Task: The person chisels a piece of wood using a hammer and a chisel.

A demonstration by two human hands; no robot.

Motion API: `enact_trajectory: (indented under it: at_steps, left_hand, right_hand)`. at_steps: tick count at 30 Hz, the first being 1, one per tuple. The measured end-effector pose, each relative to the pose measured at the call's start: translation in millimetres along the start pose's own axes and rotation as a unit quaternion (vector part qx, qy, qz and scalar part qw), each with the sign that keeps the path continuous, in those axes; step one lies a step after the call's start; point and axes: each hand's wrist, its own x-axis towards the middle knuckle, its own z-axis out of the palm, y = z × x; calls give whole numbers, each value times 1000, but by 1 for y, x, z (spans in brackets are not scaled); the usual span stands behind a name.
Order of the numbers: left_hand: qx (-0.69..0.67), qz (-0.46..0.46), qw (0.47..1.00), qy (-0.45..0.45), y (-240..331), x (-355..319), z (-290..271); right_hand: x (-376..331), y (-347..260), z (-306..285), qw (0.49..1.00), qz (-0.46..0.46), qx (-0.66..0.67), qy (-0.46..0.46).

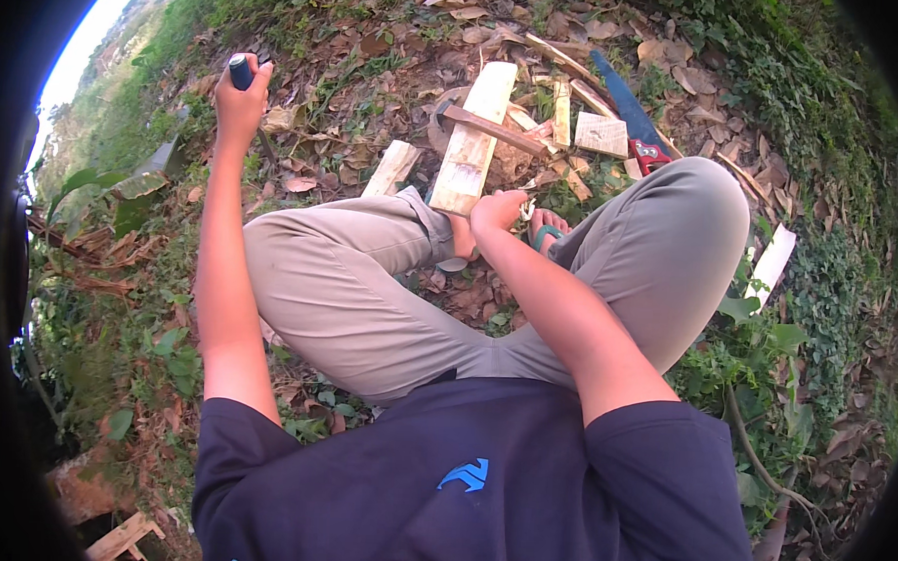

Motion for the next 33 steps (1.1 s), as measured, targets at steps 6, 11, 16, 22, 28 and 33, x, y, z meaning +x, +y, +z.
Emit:
enact_trajectory:
  at_steps: [6, 11, 16, 22, 28, 33]
  left_hand:
    - [7, -14, 1000, 2, 4, -10, -19]
    - [10, 40, 999, 2, -1, 2, -7]
    - [2, 4, 1000, 2, -2, -3, -6]
    - [29, 7, 999, 18, 9, -4, -12]
    - [40, 55, 997, 25, 9, -5, -9]
    - [59, 93, 994, 7, 3, -8, -12]
  right_hand:
    - [-37, -29, -14, 929, -304, -154, -145]
    - [0, -46, 19, 700, -650, -284, -77]
    - [11, -49, 47, 689, -634, -340, -86]
    - [41, -72, 46, 627, -669, -357, -179]
    - [24, -91, 27, 607, -676, -355, -222]
    - [8, -208, -8, 537, -687, -437, -221]
